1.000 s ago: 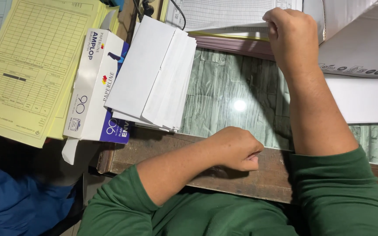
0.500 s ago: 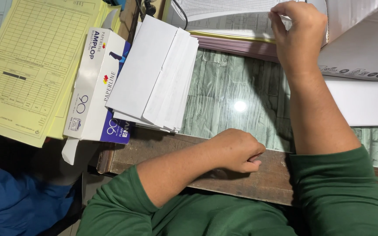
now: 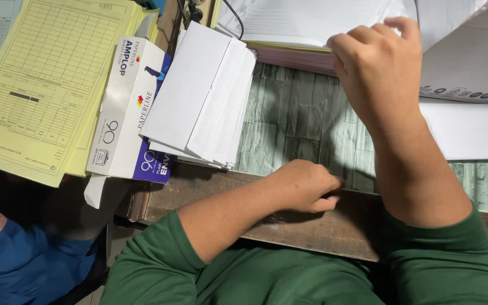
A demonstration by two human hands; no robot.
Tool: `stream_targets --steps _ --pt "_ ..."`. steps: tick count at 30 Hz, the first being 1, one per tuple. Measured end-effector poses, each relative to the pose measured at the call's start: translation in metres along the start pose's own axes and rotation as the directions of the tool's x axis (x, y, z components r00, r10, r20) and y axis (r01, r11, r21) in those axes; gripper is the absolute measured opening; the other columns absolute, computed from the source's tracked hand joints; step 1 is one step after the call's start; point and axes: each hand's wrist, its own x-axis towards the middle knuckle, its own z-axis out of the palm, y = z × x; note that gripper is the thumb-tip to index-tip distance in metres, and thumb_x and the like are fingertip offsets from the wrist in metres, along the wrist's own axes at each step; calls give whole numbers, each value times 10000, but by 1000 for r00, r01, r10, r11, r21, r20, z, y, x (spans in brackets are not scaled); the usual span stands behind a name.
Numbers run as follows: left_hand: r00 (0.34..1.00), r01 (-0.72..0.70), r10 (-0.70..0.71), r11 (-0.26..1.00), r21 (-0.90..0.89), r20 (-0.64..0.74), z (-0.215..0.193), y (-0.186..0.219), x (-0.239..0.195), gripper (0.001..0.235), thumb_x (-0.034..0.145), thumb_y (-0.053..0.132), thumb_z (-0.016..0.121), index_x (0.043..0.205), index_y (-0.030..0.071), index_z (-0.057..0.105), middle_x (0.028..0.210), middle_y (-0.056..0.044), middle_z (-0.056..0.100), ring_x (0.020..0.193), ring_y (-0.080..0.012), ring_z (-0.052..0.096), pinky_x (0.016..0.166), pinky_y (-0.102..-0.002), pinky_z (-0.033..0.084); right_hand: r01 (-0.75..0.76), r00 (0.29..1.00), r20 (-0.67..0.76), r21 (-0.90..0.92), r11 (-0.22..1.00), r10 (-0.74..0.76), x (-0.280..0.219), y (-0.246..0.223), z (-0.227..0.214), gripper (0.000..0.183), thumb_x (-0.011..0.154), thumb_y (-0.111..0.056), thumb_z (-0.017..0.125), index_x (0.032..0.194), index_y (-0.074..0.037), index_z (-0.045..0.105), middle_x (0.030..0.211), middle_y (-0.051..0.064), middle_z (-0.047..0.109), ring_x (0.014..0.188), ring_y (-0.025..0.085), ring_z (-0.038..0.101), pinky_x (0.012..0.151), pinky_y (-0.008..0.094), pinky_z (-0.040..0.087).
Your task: Folding printed documents and inserting them into envelopes
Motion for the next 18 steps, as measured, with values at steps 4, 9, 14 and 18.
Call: stream_targets --steps 4,9,14,18 --pt "982 -131 137 990 56 -126 -2 -1 2 256 904 335 554 884 94 640 701 -93 669 592 -345 632 440 -471 452 27 987 161 -19 999 -23 4 -29 -51 317 1108 -37 716 872 -248 701 633 -107 549 584 59 466 655 239 436" --pt "955 -89 141 976 201 -261 10 2 2 198 900 313 602 817 133 596 726 -38 627 566 -323 606 352 -474 395 -119 719 692 219 968 -68 -15 -40 -96 134 888 17 556 897 -114 532 688 59 583 565 297 571 465 450 418" --pt "528 -317 620 778 543 -580 -47 31 -25 151 995 111 518 886 104 621 744 -24 455 600 -209 480 441 -351 315 -296 671 724 460 837 -160 -36 -3 -136 324 939 -114 571 1246 -188 646 909 35 710 708 289 670 598 451 483" --pt "241 -229 733 680 697 -636 -76 49 -44 200 1064 242 485 1035 168 668 872 52 566 777 -112 532 722 -247 415 -280 899 426 739 613 -103 -52 29 -162 204 845 -178 762 1045 -135 762 839 -40 765 683 108 695 646 220 498"
